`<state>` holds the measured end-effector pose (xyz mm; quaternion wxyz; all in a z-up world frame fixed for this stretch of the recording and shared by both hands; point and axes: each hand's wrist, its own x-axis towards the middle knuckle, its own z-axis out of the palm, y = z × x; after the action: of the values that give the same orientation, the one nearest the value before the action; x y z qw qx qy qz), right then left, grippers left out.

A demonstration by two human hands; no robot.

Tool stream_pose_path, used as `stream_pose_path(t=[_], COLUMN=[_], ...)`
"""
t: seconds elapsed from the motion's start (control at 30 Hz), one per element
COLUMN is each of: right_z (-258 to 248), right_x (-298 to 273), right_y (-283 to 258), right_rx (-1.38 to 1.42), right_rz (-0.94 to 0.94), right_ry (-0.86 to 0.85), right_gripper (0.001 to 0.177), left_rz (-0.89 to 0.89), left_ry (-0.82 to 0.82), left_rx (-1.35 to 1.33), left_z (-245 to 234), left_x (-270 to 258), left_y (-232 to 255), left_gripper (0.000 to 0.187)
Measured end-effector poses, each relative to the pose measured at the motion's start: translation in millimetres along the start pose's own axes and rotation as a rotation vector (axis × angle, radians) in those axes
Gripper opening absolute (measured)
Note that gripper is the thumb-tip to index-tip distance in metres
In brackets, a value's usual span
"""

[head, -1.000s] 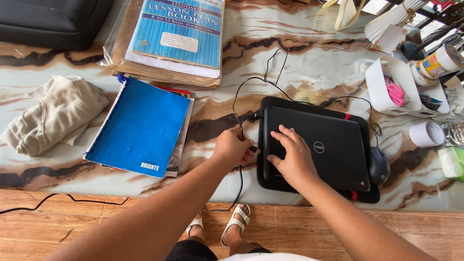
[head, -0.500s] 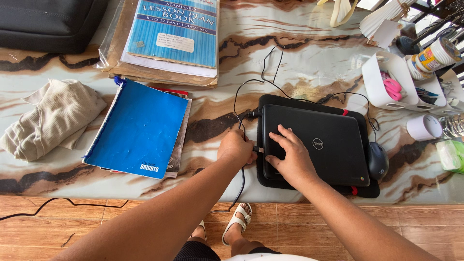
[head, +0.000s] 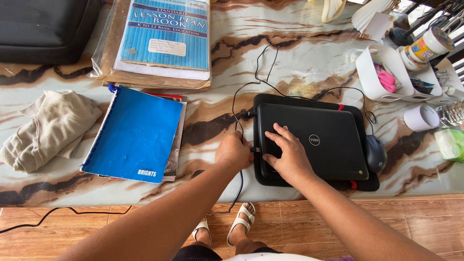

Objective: The person unwinds a laptop charger cable, connects the charger plug to the laptop, and repositions the closed laptop on the table. They then arrange the mouse and its cable beside the laptop and adjust the cables before pulling their hands away.

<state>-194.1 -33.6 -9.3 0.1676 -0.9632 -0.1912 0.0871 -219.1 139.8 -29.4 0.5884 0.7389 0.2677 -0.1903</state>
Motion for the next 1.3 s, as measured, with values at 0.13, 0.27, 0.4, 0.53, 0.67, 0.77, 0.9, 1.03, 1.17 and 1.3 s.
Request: stream_pose_path(t=[0.13, 0.27, 0.4, 0.53, 0.67, 0.77, 0.9, 1.03, 1.17, 1.3], right_z=[0, 0, 0, 4, 7, 7, 10, 17, 17, 15], right_x=[-1, -2, -3, -4, -4, -6, -13, -26, -33, -39], right_y=[-1, -3, -1, 3, 6, 7, 9, 14, 19, 17], right_rx=[0.01, 0.036, 0.055, 0.046, 0.061, 0.052, -0.028, -0.069, -0.083, -0.102], right_rz=[0.009, 0.011, -0.011, -0.006, -0.021, -0.052, -0.033, -0.024, -0.094, -0.087], right_ry=[0.005, 0.018, 0.031, 0.028, 0.048, 0.071, 0.077, 0.087, 0.07, -0.004], right_gripper=[0.063, 0.063, 0.063, 0.062, 0.062, 0.062, 0.065, 0.071, 0.084, 0.098], left_rz=[0.016, -0.003, 0.019, 0.036, 0.08, 0.083, 0.134, 0.164, 0.241, 0.35], left_ry=[-0.129, -0.171, -0.139, -0.094, -0.051, -0.038, 0.003, 0.013, -0.067, -0.087], left_rx=[-0.05, -0.004, 0.035, 0.107, 0.151, 0.126, 0.05, 0.06, 0.083, 0.247], left_z=[-9, -14, -13, -10, -5, -2, 3, 7, 2, 0], left_x=[5, 5, 0, -3, -2, 5, 17, 28, 26, 17], left_y=[1, 4, 7, 6, 2, -3, -14, -18, -22, -23], left_gripper=[0.009, 0.008, 0.008, 0.009, 0.009, 0.009, 0.01, 0.011, 0.008, 0.015])
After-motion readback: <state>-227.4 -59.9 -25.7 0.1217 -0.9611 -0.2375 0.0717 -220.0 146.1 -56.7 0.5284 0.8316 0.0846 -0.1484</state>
